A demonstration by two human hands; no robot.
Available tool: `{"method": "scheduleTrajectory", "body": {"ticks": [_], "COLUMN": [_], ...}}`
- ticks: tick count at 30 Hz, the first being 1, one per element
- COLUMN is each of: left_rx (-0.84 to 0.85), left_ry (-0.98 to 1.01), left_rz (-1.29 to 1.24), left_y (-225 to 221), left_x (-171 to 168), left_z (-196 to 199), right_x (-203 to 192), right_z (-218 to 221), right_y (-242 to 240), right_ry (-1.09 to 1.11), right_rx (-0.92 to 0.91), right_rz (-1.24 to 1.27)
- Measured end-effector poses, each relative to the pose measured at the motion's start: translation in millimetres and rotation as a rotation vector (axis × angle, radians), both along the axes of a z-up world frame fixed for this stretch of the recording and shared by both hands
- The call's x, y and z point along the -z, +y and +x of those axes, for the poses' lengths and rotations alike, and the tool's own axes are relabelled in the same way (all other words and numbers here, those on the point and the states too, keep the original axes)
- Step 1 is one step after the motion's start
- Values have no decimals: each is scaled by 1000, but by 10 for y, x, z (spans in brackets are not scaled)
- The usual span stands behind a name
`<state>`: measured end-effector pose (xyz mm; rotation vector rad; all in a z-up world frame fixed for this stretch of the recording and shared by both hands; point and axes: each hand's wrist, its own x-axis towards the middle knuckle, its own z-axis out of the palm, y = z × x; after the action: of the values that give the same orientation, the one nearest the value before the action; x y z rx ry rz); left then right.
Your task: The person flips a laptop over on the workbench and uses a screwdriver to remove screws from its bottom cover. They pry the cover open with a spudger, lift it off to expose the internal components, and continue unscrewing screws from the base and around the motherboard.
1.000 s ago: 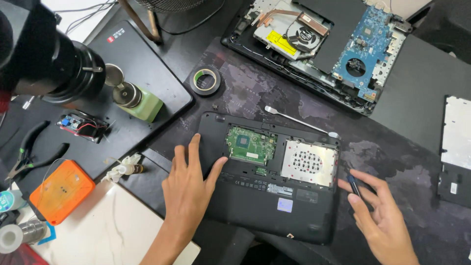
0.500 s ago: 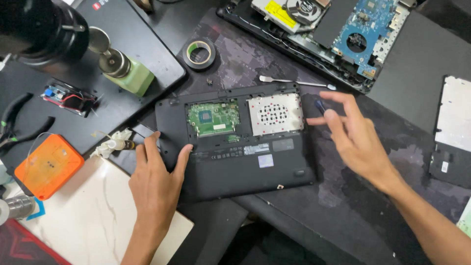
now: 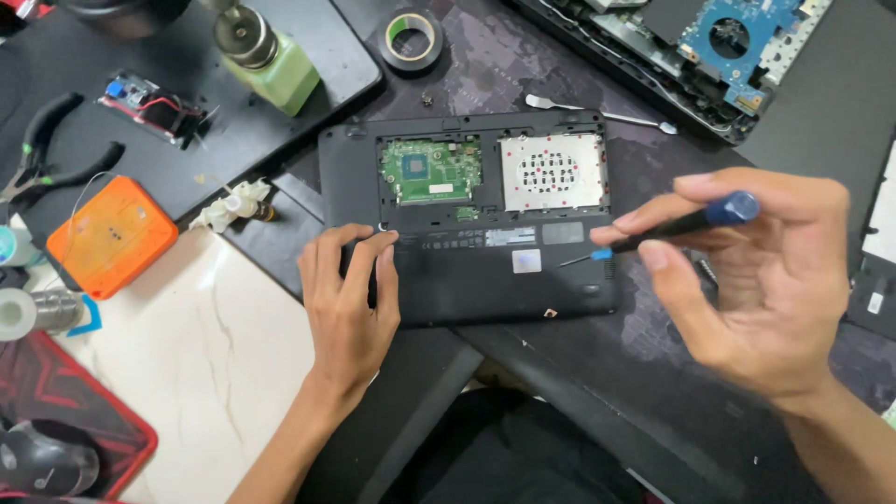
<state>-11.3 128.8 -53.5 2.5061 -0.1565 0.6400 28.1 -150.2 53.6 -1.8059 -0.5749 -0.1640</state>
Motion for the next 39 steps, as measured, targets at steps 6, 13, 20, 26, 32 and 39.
{"method": "scheduleTrajectory", "body": {"ticks": [6,13,20,26,32,39], "left_rx": [-25,-4,24,76,492,680], "left_ry": [-81,-145,-96,-105,52,305], "left_rz": [-168,-253,-371,-428,-561,-767], "left_y": [105,227,266,196,128,86], "left_x": [67,40,27,-40,-438,-516], "left_z": [-174,-243,-256,-310,-430,-450], "right_x": [387,650,673,817,428,557], "right_z": [-192,-196,-213,-285,-193,-213], "right_y": [131,501,594,634,775,752], "right_ry": [127,-98,-116,-228,-326,-246], "right_rx": [-219,-329,-332,-309,-397,-512], "right_rz": [-132,9,10,14,90,162]}}
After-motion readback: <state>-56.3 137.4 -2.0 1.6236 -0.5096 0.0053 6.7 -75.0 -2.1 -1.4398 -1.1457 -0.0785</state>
